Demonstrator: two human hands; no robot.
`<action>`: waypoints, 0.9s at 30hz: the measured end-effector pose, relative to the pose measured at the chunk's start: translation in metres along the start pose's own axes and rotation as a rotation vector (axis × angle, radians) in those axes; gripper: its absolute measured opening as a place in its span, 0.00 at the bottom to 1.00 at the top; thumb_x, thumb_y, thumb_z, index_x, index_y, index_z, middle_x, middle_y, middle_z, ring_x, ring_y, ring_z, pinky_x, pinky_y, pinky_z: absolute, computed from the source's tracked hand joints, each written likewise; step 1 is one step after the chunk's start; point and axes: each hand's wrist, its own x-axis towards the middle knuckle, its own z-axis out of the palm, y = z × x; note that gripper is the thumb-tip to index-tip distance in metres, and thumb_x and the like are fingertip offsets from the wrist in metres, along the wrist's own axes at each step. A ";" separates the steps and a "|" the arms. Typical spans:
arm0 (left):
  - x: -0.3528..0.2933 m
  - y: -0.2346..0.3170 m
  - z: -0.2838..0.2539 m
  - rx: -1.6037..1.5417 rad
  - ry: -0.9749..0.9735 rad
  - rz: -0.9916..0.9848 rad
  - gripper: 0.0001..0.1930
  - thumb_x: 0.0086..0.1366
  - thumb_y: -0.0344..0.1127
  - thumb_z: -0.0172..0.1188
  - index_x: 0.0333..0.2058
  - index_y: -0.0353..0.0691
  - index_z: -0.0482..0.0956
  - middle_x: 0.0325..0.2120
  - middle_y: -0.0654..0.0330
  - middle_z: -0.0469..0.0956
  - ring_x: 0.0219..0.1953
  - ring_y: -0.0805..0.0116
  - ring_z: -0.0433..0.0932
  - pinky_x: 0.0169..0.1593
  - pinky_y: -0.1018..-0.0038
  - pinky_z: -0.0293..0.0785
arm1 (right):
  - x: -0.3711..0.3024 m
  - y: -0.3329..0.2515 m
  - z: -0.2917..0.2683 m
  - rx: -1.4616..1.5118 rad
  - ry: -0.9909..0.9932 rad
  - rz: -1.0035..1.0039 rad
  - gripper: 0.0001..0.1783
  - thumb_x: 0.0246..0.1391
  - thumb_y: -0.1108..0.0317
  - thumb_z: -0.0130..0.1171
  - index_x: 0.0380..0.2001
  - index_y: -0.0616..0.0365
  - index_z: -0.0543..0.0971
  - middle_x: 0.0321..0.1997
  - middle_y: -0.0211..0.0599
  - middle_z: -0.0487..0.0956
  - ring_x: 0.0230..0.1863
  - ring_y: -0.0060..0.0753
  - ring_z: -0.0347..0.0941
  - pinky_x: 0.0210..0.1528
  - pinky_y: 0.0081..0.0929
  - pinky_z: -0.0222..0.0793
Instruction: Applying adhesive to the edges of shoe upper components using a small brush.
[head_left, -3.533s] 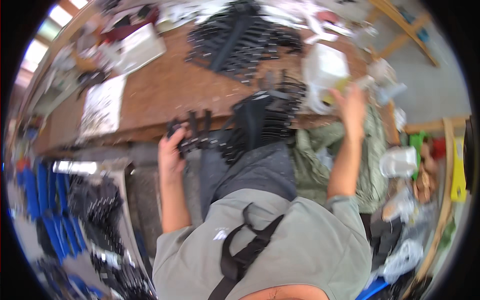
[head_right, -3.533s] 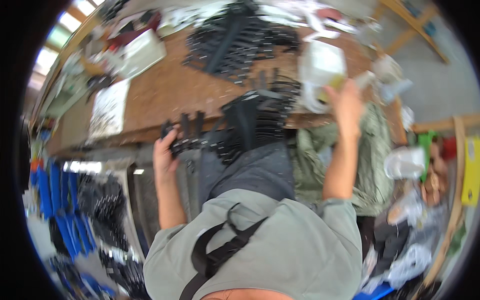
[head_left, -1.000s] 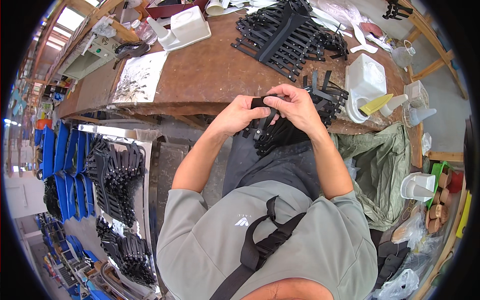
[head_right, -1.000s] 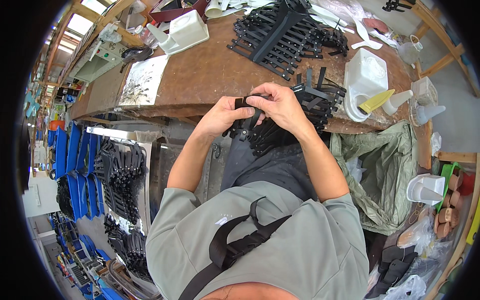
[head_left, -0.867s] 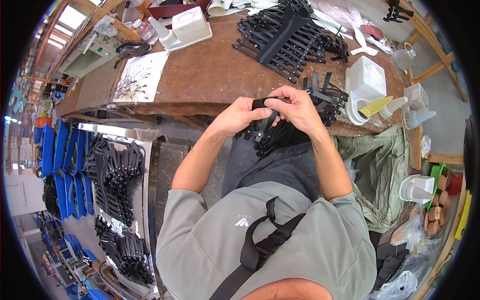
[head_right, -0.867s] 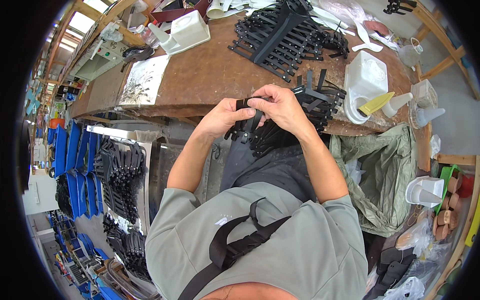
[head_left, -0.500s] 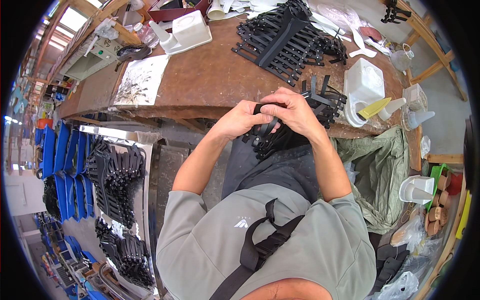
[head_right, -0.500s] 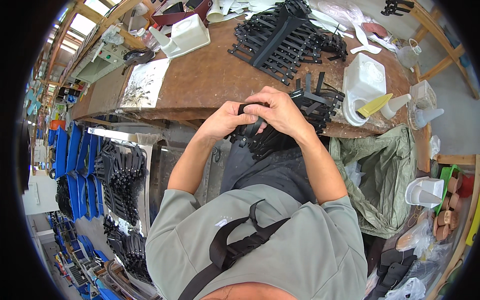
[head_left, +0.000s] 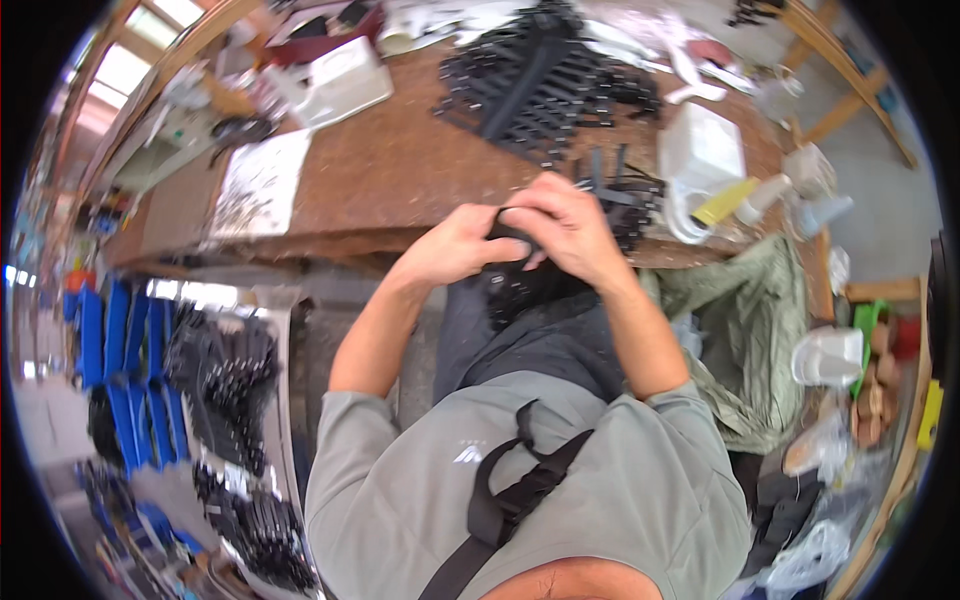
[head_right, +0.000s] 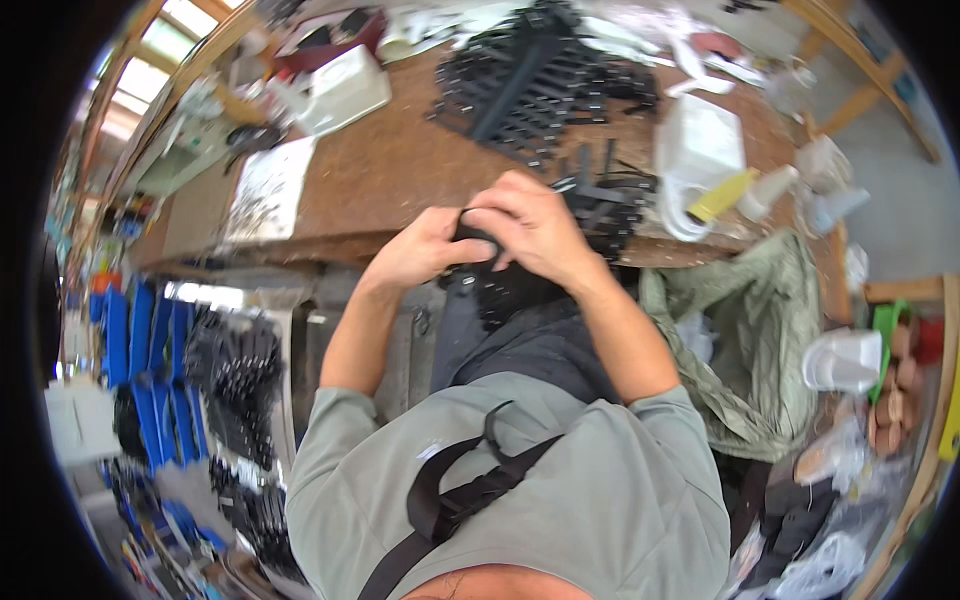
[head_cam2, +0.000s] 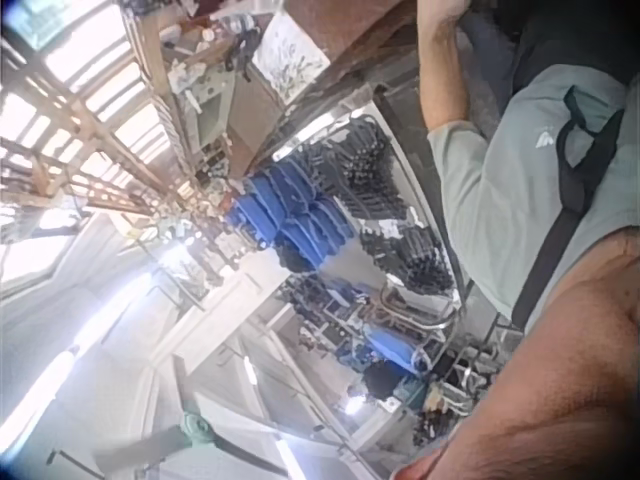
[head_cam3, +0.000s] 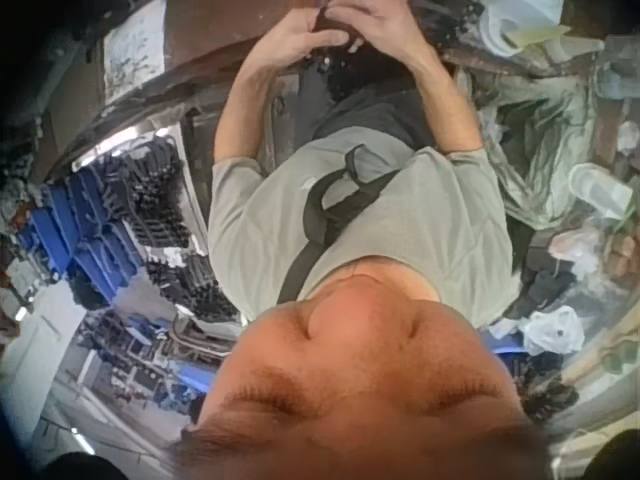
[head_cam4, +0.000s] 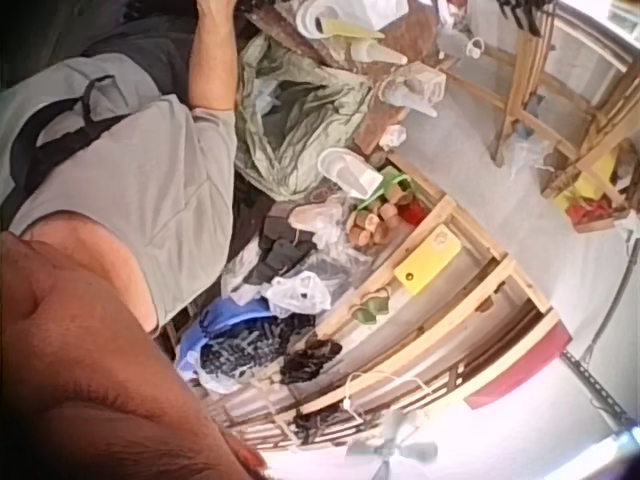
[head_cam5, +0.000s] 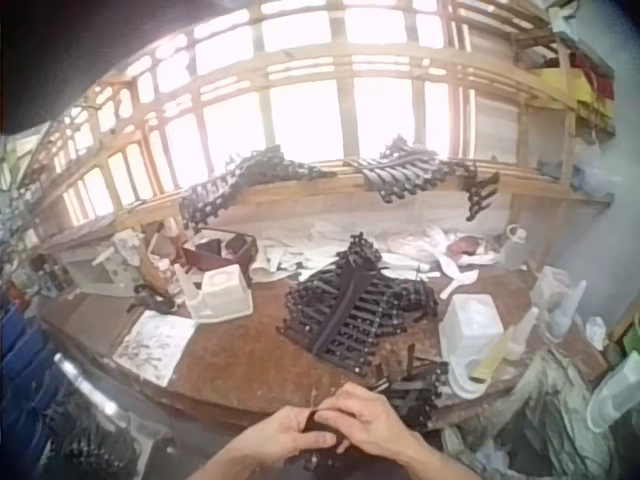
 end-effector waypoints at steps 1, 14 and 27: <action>0.006 -0.004 -0.002 0.135 -0.007 0.046 0.08 0.60 0.29 0.58 0.38 0.34 0.79 0.32 0.61 0.80 0.34 0.77 0.75 0.41 0.79 0.71 | -0.001 0.006 -0.001 0.133 0.007 0.126 0.06 0.52 0.74 0.59 0.33 0.63 0.80 0.31 0.32 0.70 0.28 0.21 0.72 0.23 0.19 0.72; 0.012 -0.016 -0.002 -0.370 0.151 -0.289 0.11 0.57 0.27 0.60 0.39 0.30 0.75 0.31 0.55 0.81 0.30 0.70 0.80 0.36 0.76 0.77 | -0.085 0.046 -0.206 -0.676 1.026 0.212 0.25 0.48 0.62 0.67 0.42 0.67 0.70 0.34 0.34 0.70 0.31 0.22 0.66 0.34 0.21 0.67; 0.018 -0.010 0.001 -0.365 0.182 -0.329 0.12 0.59 0.24 0.58 0.42 0.29 0.74 0.32 0.55 0.81 0.30 0.71 0.79 0.37 0.76 0.77 | -0.107 0.034 -0.203 -0.532 0.583 0.005 0.10 0.50 0.76 0.62 0.37 0.61 0.79 0.34 0.34 0.80 0.30 0.24 0.75 0.32 0.21 0.71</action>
